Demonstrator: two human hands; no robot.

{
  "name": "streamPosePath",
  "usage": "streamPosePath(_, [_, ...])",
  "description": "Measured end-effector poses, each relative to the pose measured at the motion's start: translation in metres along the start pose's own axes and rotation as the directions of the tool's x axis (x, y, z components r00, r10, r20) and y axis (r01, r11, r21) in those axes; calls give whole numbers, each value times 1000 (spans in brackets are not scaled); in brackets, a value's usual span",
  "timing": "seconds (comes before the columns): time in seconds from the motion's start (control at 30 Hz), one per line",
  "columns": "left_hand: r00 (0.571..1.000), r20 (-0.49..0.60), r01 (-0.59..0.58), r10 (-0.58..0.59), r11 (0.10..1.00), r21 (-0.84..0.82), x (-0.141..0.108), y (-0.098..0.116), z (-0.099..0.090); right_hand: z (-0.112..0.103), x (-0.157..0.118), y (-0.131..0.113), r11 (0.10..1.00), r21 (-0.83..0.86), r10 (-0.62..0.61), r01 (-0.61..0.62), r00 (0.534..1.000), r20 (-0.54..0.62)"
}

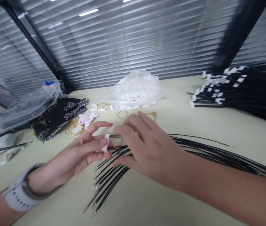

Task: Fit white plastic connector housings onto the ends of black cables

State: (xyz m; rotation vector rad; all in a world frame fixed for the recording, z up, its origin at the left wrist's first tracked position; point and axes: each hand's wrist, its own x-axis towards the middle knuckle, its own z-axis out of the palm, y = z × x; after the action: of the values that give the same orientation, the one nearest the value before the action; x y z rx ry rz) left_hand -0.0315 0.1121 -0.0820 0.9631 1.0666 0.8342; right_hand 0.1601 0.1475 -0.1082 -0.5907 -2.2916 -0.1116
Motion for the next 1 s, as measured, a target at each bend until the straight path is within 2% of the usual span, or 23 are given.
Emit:
streamPosePath(0.03, [1000,6,3,-2,1000,-24,0,2,-3,-2,3,6,999,-31,25,-23,998,49])
streamPosePath(0.1, [999,-10,-41,42,999,14,2,4,-8,-8,7,20,996,1,89,-93,960,265])
streamPosePath(0.17, [989,-20,-139,144,979,146,3,5,-11,-15,12,32,965,128,136,-229,855,501])
streamPosePath(0.2, [980,-7,-193,200,955,225,4,5,-12,-19,14,35,938,184,141,-292,810,569])
streamPosePath(0.23, [966,17,-252,259,919,303,4,5,-12,-22,16,37,915,224,141,-335,787,600])
streamPosePath(0.27, [946,45,-313,321,870,382,4,5,-13,-25,18,37,900,256,138,-353,787,602])
streamPosePath(0.3, [919,73,-376,388,802,465,3,5,-13,-27,19,35,895,279,128,-348,801,585])
streamPosePath(0.37, [840,126,-472,528,597,649,1,5,-14,-29,21,28,892,333,78,-306,829,553])
streamPosePath(0.43, [755,165,-485,635,372,791,-1,6,-15,-30,21,20,883,373,34,-286,830,556])
streamPosePath(0.5, [697,170,-461,696,254,850,-2,8,-16,-31,20,18,881,362,40,-304,811,584])
streamPosePath(0.57, [669,131,-442,732,250,862,-3,9,-16,-33,21,22,884,318,93,-343,795,600])
streamPosePath(0.67, [652,70,-485,755,343,805,-5,8,-15,-36,23,32,856,328,133,-400,783,608])
streamPosePath(0.73, [620,48,-561,783,400,725,-5,6,-15,-37,23,34,811,369,120,-455,746,656])
streamPosePath(0.77, [597,46,-592,801,401,700,-6,4,-15,-38,24,34,787,380,111,-486,718,687])
streamPosePath(0.87, [544,99,-599,833,304,740,-6,2,-16,-38,24,31,736,376,101,-562,641,761])
streamPosePath(1.0, [506,147,-630,850,249,735,-11,6,-14,-39,25,29,720,387,94,-576,633,768])
